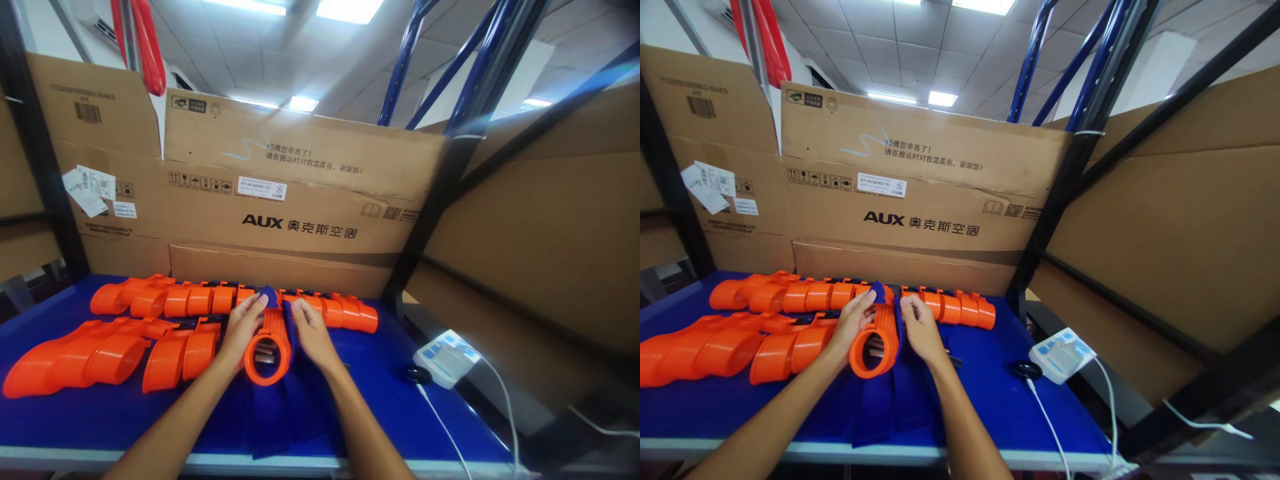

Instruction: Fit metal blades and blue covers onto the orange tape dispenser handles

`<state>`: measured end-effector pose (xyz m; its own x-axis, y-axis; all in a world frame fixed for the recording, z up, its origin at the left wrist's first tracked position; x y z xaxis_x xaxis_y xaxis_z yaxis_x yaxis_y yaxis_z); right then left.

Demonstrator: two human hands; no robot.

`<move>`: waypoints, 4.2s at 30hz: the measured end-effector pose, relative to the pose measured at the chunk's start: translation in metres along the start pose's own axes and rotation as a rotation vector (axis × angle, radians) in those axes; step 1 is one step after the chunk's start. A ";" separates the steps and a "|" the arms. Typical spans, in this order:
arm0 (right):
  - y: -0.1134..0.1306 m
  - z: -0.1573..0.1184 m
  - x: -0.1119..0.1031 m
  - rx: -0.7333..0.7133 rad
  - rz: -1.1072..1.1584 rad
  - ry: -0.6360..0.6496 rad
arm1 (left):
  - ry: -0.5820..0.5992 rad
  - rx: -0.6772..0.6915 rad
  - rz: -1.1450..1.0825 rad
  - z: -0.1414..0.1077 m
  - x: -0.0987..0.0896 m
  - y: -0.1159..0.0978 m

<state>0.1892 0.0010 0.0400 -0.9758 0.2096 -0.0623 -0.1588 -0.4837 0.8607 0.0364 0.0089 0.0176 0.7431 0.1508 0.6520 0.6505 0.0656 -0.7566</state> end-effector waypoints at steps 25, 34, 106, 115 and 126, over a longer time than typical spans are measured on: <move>0.004 -0.003 -0.012 -0.244 0.017 -0.107 | -0.072 0.178 0.000 0.005 -0.004 -0.003; 0.007 -0.001 -0.013 -0.285 -0.031 -0.127 | -0.015 0.240 0.038 -0.002 0.000 -0.003; 0.023 -0.013 -0.014 -0.545 -0.396 -0.170 | 0.122 0.353 0.056 -0.007 0.004 -0.007; -0.010 -0.002 -0.010 -0.031 -0.069 0.035 | 0.157 0.128 0.028 -0.003 0.002 0.002; 0.027 -0.011 -0.015 -0.442 -0.130 0.139 | -0.195 0.152 -0.170 0.007 -0.009 -0.009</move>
<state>0.1977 -0.0249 0.0590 -0.9498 0.1911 -0.2477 -0.2998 -0.7822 0.5462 0.0224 0.0142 0.0182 0.5722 0.3105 0.7591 0.7208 0.2511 -0.6460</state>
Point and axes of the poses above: each hand's wrist, its own z-axis towards the middle knuckle, its own x-axis out of the palm, y = z × x, the point moved 4 cm from there along z, towards the middle knuckle, and after that the axes turned 15 degrees about -y, right-handed, at the moved point
